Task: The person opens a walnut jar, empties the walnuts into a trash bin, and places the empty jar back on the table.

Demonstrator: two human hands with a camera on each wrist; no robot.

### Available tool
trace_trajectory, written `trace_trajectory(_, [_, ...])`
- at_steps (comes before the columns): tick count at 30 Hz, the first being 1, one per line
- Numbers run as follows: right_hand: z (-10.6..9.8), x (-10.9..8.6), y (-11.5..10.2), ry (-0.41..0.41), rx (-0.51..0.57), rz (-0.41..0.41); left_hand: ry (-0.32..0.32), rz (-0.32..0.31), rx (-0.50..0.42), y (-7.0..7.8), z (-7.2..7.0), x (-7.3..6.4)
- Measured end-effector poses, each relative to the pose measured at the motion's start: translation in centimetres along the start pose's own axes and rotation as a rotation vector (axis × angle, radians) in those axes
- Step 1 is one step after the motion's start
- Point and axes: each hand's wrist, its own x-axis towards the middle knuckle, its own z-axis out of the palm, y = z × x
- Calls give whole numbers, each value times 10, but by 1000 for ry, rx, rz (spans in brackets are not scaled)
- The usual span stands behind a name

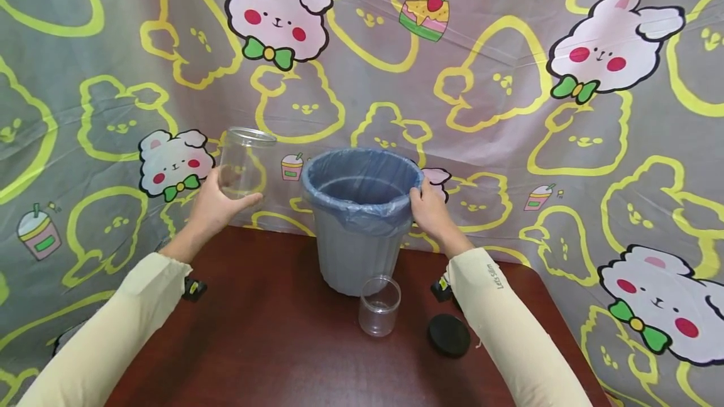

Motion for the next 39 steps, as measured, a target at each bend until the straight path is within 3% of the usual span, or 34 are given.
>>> trace_trajectory(14, [1,1,-1,0,-9,-13,-86,-167,-109,-72,35,-39])
trace_trajectory(23, [0,2,1,0,7,-13,-133,-252,-177,-108,75,-56])
trace_trajectory(30, [-2,3,3,8,-10,-6,-159,-291,-128,-126,100,-65])
trace_trajectory(39, [-1,2,2,9,1,-3,-149,-319,-86,-139,118,-67])
